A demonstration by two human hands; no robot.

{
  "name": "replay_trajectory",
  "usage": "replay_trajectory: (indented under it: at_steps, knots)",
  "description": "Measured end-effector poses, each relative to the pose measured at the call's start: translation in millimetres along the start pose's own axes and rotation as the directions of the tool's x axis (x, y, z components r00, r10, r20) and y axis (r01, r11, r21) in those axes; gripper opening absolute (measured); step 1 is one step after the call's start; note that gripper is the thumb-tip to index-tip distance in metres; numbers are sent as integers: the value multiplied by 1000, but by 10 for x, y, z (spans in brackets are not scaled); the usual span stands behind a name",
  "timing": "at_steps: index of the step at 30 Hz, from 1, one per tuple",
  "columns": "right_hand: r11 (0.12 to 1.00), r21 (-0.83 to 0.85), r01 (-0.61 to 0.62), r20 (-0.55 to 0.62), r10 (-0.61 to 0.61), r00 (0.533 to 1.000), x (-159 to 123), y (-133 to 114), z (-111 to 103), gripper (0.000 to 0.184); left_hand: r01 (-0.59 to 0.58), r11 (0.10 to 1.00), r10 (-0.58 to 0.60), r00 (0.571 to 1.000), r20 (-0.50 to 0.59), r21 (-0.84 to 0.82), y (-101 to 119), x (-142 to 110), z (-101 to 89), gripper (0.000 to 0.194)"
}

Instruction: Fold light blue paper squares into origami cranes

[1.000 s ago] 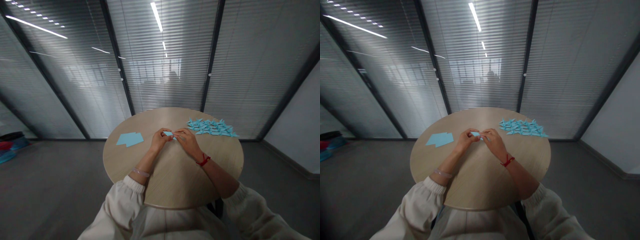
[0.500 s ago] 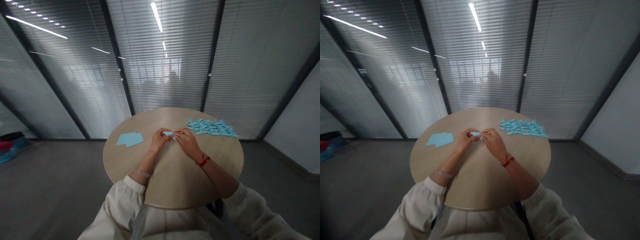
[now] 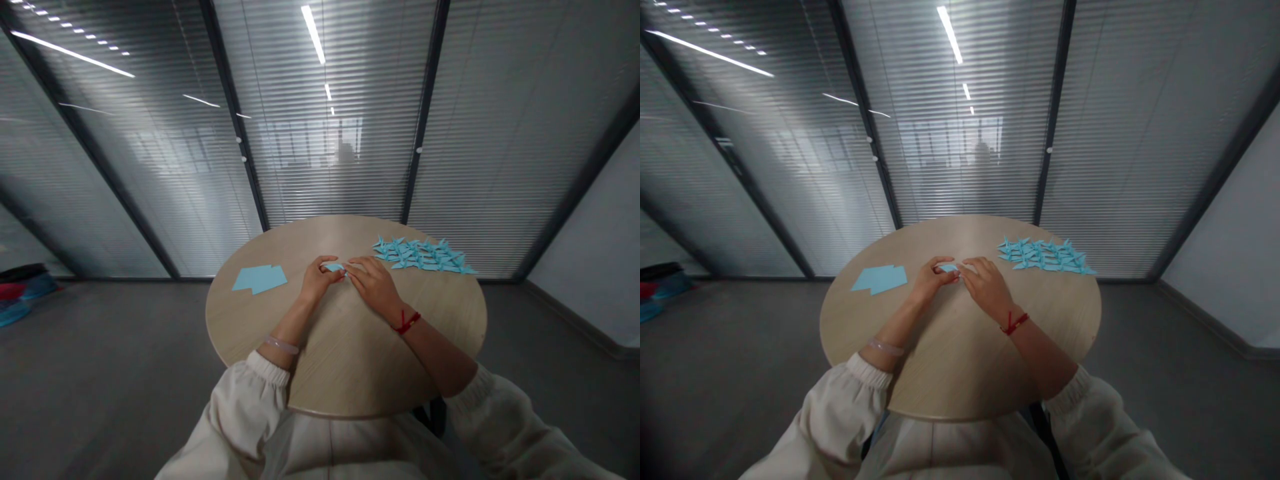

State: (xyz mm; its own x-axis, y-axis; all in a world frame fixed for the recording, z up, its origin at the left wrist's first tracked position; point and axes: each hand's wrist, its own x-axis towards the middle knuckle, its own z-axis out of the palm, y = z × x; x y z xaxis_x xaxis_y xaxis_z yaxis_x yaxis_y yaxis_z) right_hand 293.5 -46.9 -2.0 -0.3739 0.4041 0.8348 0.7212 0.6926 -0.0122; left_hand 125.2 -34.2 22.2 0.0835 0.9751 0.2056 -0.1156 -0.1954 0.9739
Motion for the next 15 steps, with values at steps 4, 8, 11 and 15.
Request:
replay_trajectory:
  at_steps: [4,8,11,15]
  knots:
    - [994,-96,51,46,-47,998,17,-33,-15,31,5,999,-6,1000,-19,-47,-21,6,-4,50]
    - [989,-128,78,74,-69,995,26,-44,-18,31,42,991,-44,999,-19,-130,-36,14,-10,50]
    - [991,-111,80,73,-72,995,22,-41,-25,31,79,978,-80,997,3,-191,-38,12,-13,46]
    - [998,-26,55,36,-54,998,12,-29,-24,28,103,971,-99,995,28,-216,-41,5,-10,45]
